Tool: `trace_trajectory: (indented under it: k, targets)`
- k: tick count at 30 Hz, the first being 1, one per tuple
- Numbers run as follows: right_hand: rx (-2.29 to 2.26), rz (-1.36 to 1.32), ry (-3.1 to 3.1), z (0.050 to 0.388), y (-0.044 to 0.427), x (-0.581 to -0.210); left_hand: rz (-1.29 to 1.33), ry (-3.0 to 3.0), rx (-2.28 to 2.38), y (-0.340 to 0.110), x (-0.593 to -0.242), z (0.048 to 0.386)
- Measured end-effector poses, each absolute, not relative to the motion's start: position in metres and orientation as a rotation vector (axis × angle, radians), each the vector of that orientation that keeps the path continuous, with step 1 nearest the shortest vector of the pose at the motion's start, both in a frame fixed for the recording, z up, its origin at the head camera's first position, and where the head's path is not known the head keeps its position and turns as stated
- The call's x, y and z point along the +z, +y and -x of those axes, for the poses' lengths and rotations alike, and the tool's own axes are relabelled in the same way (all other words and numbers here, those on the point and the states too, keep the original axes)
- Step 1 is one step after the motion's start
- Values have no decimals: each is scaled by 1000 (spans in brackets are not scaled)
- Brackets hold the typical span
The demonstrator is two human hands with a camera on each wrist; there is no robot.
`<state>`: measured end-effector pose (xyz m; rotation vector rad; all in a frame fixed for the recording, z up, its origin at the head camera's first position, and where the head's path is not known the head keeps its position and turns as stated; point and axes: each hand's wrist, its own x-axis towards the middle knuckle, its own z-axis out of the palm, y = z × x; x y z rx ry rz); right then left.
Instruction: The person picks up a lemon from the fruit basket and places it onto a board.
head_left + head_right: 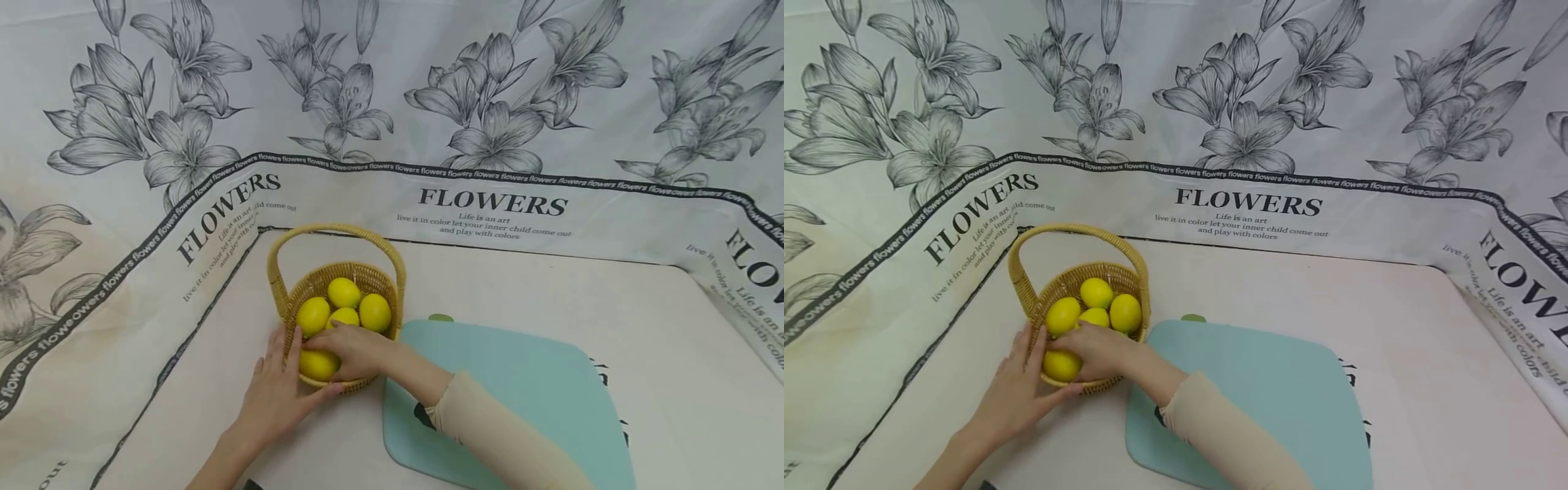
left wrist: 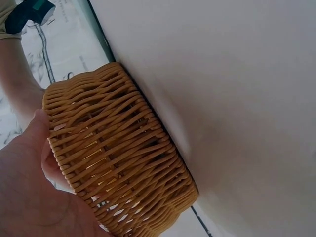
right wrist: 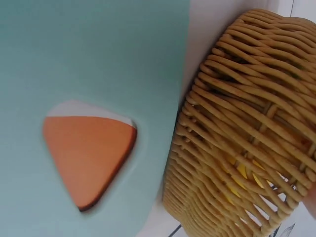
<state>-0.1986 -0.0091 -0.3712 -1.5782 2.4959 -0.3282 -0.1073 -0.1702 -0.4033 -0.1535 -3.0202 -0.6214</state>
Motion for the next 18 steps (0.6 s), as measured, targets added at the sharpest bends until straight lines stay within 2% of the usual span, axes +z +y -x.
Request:
trace_trajectory:
  k: [8,18]
  targets:
    - [-574,1524,2511,194,2,-371,148,-3047,-620,-170,-402,106]
    - [-618,1501,2646,186,21,-361,151,-3025,-628,-170,-403,106]
